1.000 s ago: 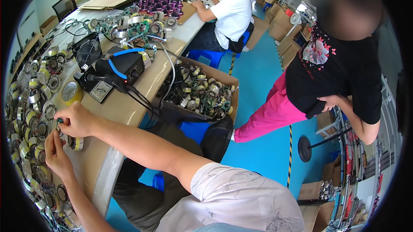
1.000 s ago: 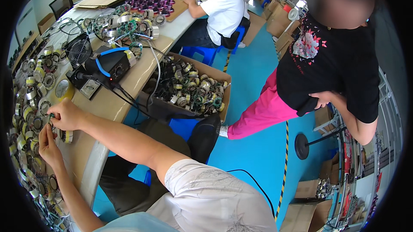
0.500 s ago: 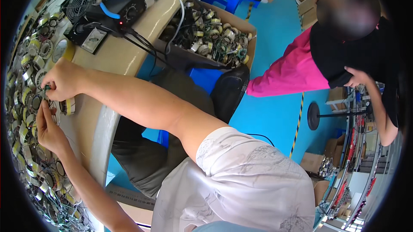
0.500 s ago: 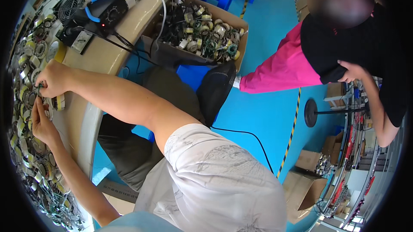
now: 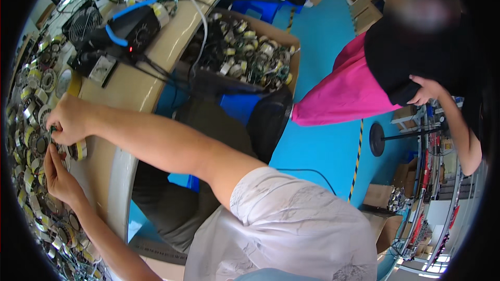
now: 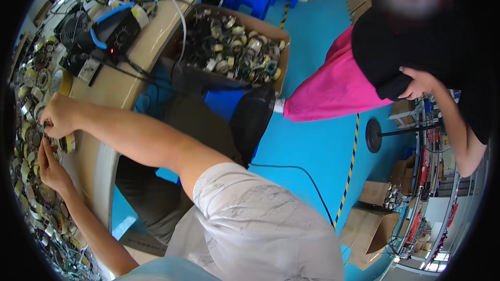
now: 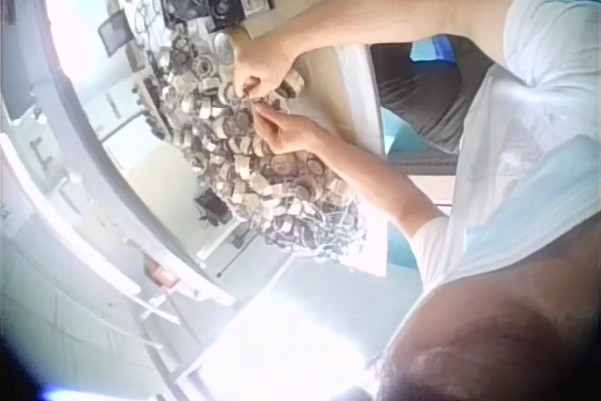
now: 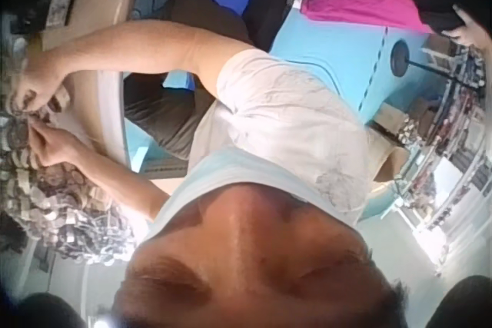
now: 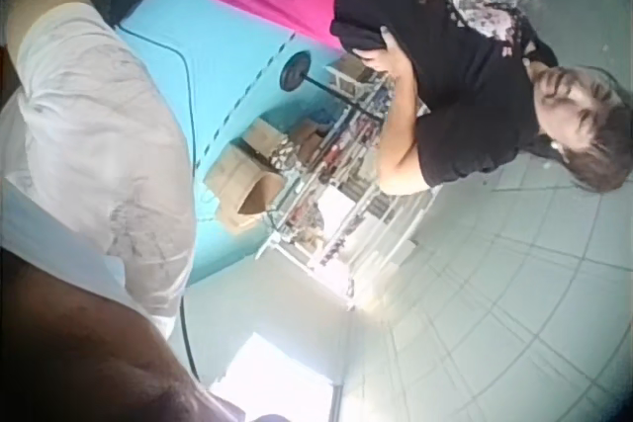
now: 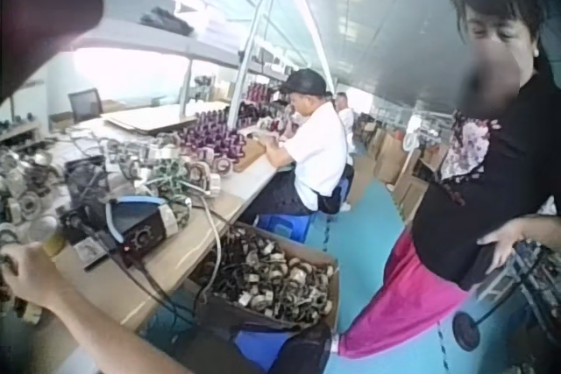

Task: Assembling electronic components by soldering wires to circular circuit boards.

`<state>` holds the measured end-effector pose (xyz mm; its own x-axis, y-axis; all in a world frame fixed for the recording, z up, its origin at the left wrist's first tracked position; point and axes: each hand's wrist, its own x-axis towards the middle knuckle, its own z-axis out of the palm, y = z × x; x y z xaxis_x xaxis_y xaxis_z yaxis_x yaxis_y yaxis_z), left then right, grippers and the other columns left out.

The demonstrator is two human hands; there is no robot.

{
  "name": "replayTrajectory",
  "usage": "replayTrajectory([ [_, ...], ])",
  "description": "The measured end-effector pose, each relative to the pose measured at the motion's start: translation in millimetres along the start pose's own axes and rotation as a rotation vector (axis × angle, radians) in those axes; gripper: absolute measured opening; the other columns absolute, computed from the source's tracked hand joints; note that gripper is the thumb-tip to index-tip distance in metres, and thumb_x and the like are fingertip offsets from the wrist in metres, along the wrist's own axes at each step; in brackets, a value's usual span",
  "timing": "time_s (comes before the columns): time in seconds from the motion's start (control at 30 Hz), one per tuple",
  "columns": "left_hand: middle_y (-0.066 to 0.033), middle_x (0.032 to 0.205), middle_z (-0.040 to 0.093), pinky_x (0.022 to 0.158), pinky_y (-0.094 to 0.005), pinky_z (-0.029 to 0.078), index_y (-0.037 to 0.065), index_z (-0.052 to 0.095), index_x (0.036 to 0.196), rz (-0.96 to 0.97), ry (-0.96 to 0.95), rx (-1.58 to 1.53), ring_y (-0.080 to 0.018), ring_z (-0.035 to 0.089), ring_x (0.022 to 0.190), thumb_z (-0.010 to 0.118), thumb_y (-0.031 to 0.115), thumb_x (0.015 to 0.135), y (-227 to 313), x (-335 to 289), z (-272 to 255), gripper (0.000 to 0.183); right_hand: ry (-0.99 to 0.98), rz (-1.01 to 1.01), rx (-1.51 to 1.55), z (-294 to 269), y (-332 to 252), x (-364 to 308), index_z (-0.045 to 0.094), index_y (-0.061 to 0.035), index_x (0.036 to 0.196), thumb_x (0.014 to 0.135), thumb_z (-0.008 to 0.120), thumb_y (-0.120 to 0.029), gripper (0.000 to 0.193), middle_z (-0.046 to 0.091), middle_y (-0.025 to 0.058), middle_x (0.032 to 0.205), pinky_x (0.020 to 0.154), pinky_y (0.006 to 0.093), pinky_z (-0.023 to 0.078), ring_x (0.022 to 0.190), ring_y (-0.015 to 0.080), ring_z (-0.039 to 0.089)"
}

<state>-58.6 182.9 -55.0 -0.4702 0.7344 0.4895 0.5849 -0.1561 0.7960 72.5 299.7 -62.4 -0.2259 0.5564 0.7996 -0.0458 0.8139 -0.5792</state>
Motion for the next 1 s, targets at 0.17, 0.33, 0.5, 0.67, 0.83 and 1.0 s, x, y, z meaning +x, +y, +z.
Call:
replayTrajectory([
  [0.17, -0.0024, 0.115, 0.069, 0.076, -0.0240, 0.051, 0.001, 0.071, 0.120, 0.075, -0.008, -0.072, -0.0095, 0.061, 0.086, 0.062, 0.015, 0.101, -32.9, 0.4, -12.8, 0.025, -0.011, 0.038, 0.096, 5.9, -14.7, -6.5, 0.074, -0.0007, 0.085, 0.068, 0.070, -0.011, 0.021, 0.066, 0.0124, 0.061, 0.053, 0.0348, 0.054, 0.054, 0.0251, 0.067],
  [0.33, -0.0021, 0.113, 0.068, 0.073, -0.0239, 0.051, 0.002, 0.071, 0.119, 0.106, -0.039, -0.095, -0.0086, 0.058, 0.082, 0.062, 0.016, 0.101, -28.0, -3.9, -0.8, 0.025, -0.045, 0.091, 0.140, -9.0, -20.5, -9.3, 0.073, 0.0032, 0.089, 0.070, 0.072, -0.007, 0.022, 0.066, 0.0134, 0.060, 0.051, 0.0315, 0.050, 0.052, 0.0207, 0.066],
  [0.5, -0.0018, 0.110, 0.067, 0.071, -0.0228, 0.049, 0.000, 0.071, 0.117, 0.106, -0.030, -0.128, -0.0082, 0.056, 0.078, 0.063, 0.017, 0.101, -24.1, -3.9, 3.2, 0.025, -0.041, 0.056, 0.152, -12.3, -19.7, -7.1, 0.072, 0.0031, 0.091, 0.072, 0.072, -0.007, 0.022, 0.064, 0.0121, 0.057, 0.049, 0.0299, 0.048, 0.048, 0.0183, 0.063],
  [0.67, -0.0009, 0.104, 0.066, 0.071, -0.0223, 0.048, 0.000, 0.071, 0.114, 0.085, -0.048, -0.131, -0.0075, 0.056, 0.078, 0.063, 0.016, 0.101, -18.9, -6.7, 2.7, 0.022, -0.020, 0.054, 0.166, -9.4, -18.7, -10.4, 0.072, 0.0032, 0.091, 0.072, 0.072, -0.007, 0.021, 0.064, 0.0118, 0.057, 0.049, 0.0297, 0.048, 0.048, 0.0174, 0.062],
  [0.83, -0.0012, 0.105, 0.067, 0.071, -0.0229, 0.049, 0.000, 0.071, 0.114, 0.100, -0.033, -0.070, -0.0086, 0.057, 0.078, 0.062, 0.017, 0.101, -23.8, -7.7, -13.6, 0.023, 0.000, 0.046, 0.187, 4.2, -23.6, -13.3, 0.072, 0.0030, 0.089, 0.072, 0.072, -0.007, 0.020, 0.065, 0.0117, 0.058, 0.048, 0.0295, 0.047, 0.048, 0.0163, 0.062],
  [1.0, -0.0026, 0.104, 0.071, 0.077, -0.0246, 0.051, 0.002, 0.072, 0.119, 0.059, -0.036, 0.009, -0.0110, 0.064, 0.082, 0.065, 0.019, 0.099, 12.6, -2.8, 1.4, 0.027, -0.003, 0.063, 0.090, -1.1, 5.4, -1.8, 0.077, -0.0044, 0.090, 0.067, 0.073, -0.021, 0.028, 0.071, 0.0127, 0.068, 0.059, 0.0333, 0.057, 0.060, 0.0228, 0.070],
])
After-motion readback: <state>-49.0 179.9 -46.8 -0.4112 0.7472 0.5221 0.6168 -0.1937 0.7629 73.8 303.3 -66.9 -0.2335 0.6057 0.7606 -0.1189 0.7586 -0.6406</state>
